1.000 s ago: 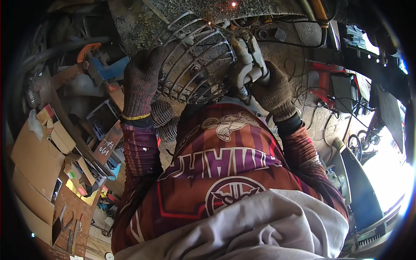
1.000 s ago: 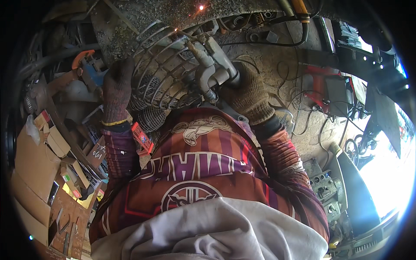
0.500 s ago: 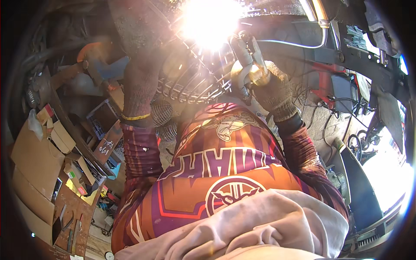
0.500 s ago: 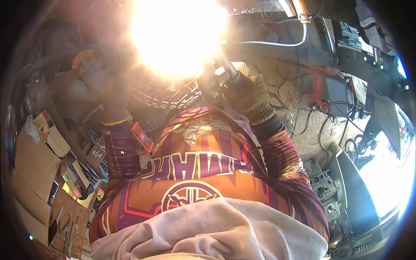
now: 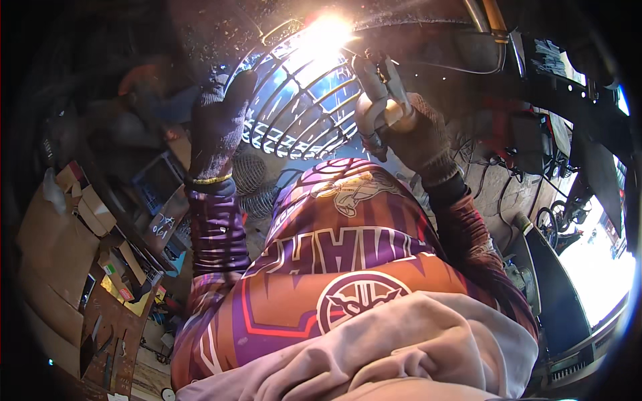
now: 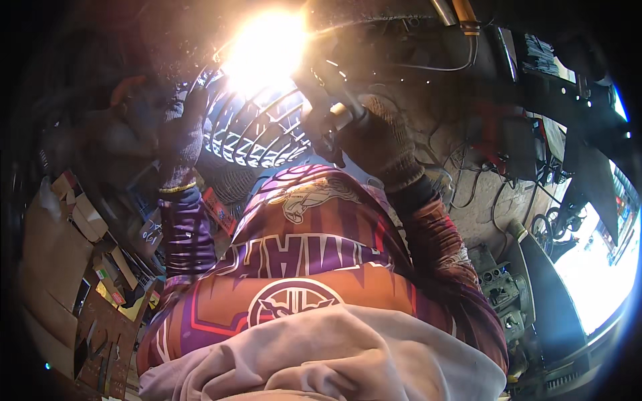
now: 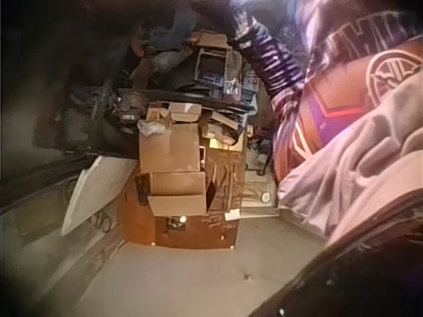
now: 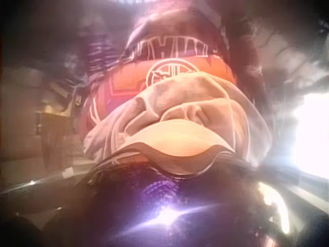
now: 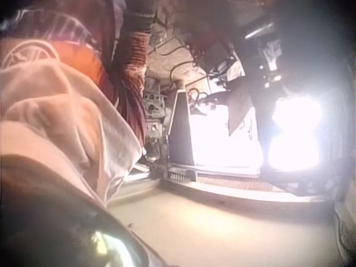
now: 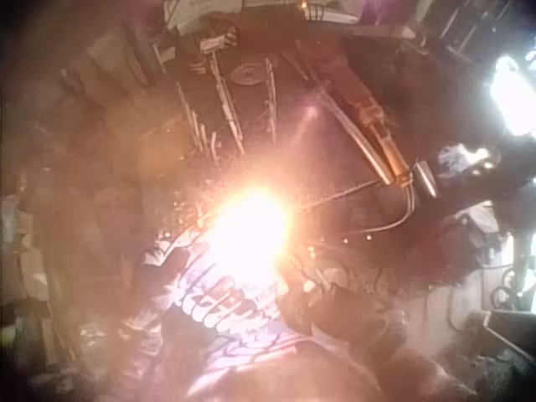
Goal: The person welds components onto a curved metal frame using a welding tool, then uses a hammer to strike the welded points.
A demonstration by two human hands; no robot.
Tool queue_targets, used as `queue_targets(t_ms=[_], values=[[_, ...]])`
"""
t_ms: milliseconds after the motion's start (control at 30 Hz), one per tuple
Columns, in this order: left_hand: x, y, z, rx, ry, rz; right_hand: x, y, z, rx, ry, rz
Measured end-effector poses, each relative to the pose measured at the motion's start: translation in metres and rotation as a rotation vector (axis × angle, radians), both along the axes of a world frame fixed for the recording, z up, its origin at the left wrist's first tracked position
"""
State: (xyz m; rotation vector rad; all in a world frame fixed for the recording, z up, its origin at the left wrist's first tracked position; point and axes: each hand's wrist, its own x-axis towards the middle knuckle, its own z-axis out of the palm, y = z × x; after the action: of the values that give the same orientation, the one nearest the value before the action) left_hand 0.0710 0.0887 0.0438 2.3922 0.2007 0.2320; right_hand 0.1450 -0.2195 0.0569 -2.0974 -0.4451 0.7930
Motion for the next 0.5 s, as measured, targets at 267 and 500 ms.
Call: queue_targets(t_ms=[267,500], values=[[0.003,-0.004,0.014,0.191,0.278,0.013,0.01,-0.017,0.021,0.151,-0.405,0.243],[0.006,-0.011,0.02,-0.316,0.188,0.219,-0.005,-0.009,-0.004,0.172,-0.106,-0.268]])
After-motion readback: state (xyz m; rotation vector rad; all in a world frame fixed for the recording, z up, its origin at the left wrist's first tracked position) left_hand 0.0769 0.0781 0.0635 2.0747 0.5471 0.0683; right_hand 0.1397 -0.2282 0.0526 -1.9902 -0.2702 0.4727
